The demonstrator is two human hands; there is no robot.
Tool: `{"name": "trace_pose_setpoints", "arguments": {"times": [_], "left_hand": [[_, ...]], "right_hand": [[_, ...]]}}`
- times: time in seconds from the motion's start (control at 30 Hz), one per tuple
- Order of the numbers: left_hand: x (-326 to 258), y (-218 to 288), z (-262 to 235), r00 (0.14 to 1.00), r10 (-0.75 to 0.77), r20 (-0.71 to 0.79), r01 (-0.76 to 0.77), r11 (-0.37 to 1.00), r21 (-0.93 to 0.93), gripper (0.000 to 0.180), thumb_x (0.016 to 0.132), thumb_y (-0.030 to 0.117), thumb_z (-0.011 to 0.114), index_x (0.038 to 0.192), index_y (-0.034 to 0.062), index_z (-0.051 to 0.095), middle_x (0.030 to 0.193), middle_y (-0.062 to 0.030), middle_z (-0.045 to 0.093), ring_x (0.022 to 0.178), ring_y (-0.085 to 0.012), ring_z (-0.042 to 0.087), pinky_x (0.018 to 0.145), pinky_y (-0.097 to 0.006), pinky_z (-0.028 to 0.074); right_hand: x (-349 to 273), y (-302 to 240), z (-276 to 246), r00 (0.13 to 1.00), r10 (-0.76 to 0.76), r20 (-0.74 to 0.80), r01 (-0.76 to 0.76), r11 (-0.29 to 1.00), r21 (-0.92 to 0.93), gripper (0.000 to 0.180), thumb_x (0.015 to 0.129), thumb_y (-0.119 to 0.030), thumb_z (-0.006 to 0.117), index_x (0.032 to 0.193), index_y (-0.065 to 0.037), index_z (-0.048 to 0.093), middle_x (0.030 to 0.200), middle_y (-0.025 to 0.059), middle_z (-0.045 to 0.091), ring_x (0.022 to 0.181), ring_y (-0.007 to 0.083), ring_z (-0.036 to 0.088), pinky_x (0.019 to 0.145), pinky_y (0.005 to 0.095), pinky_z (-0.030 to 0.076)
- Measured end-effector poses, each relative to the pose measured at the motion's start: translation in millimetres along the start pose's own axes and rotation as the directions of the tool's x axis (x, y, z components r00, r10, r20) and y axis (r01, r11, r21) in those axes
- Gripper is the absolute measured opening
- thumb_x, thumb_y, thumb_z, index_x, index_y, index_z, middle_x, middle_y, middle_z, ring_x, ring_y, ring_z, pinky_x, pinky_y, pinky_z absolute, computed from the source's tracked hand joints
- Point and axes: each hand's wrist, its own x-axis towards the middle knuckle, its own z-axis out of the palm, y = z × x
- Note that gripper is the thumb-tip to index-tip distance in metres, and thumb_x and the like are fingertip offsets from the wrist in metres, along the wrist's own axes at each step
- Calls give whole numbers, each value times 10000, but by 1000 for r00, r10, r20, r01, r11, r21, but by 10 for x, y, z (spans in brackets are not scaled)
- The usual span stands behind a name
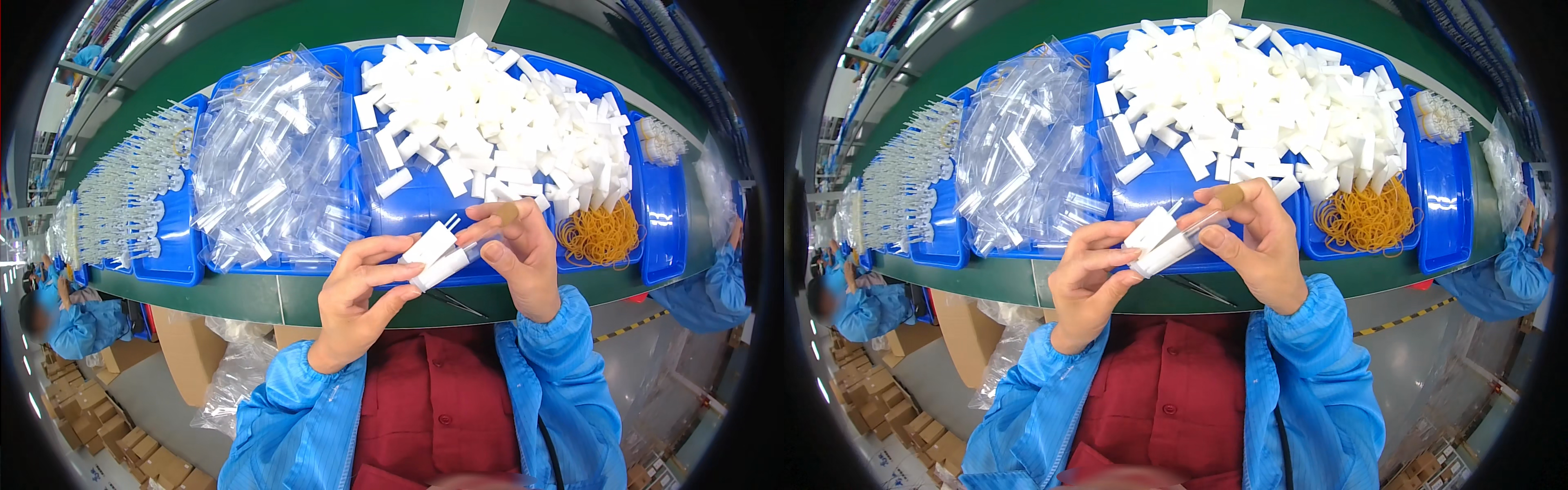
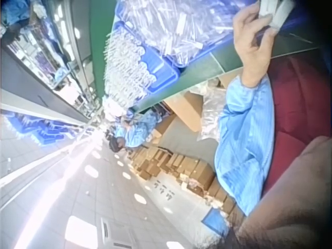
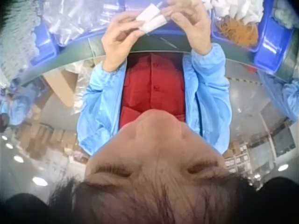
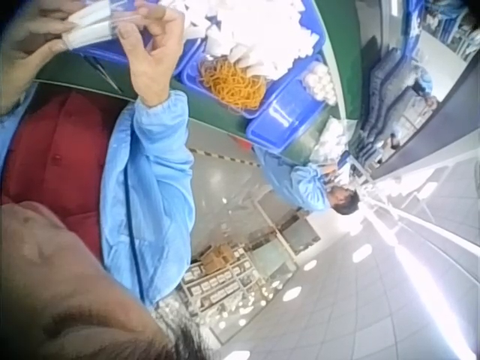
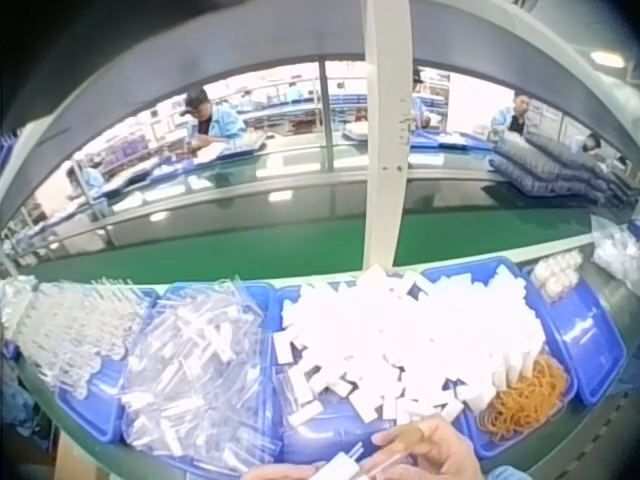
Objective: The person attaches foam pieces onto plastic stems, bundles the assembled parts together by hand using a rubber band, and repeats assembling foam pieces onto additional stems.
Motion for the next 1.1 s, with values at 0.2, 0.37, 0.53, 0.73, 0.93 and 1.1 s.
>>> {"name": "trace_pose_setpoints", "arguments": {"times": [0.2, 0.37, 0.53, 0.73, 0.93, 1.1], "left_hand": [[-61, -38, 38, 998, 57, 33, -59, 996, 73, 372, 802, -40, 782, 1154, 16, 676, 1253, -168, 589, 1181, -307, 621, 989, -383, 508], [-12, 35, 112, 992, -119, -33, 108, 965, -237, 451, 841, -35, 752, 1254, 28, 582, 1354, -157, 497, 1208, -289, 593, 1035, -389, 500], [63, 45, -43, 973, -149, 178, 174, 976, -134, 371, 881, -32, 708, 1225, 12, 577, 1357, -145, 478, 1235, -255, 569, 1023, -361, 531], [-39, 45, -77, 975, -185, 122, 206, 960, -188, 301, 853, -49, 739, 1135, -8, 642, 1358, -147, 486, 1236, -247, 569, 1015, -360, 538], [-126, 79, -85, 980, -168, -104, 166, 986, -23, 314, 809, -35, 787, 1105, 3, 692, 1358, -152, 515, 1225, -272, 581, 1017, -372, 520], [-239, -54, -82, 987, -142, -68, 146, 988, 49, 333, 771, -1, 820, 1087, 27, 718, 1302, -152, 587, 1190, -276, 600, 988, -362, 505]], "right_hand": [[-88, 119, 67, 992, -15, 126, 17, 1000, -13, 325, 905, -97, 743, 1148, -18, 543, 1431, 211, 471, 1185, 209, 622, 1136, 421, 341], [-50, 140, 30, 976, -107, 189, 151, 959, -238, 316, 881, -132, 765, 1128, -58, 582, 1378, 187, 549, 1269, 256, 572, 1191, 495, 242], [-81, 9, 65, 949, -172, 265, 278, 852, -444, 249, 823, -137, 799, 1025, -106, 656, 1334, 143, 591, 1323, 325, 496, 1176, 562, 238], [13, -70, 91, 921, -149, 359, 308, 845, -438, 248, 846, -125, 771, 1063, -74, 662, 1206, 102, 665, 1251, 315, 539, 1084, 463, 383], [559, -117, 284, 921, -268, 284, 385, 508, -770, 341, 867, 17, 607, 1195, -66, 646, 1192, 87, 670, 1190, 293, 569, 1053, 417, 411], [967, 148, 527, 766, -333, 550, 550, -104, -829, 474, 824, -30, 615, 1292, -105, 615, 1432, 68, 525, 1364, 268, 450, 1173, 478, 295]]}}
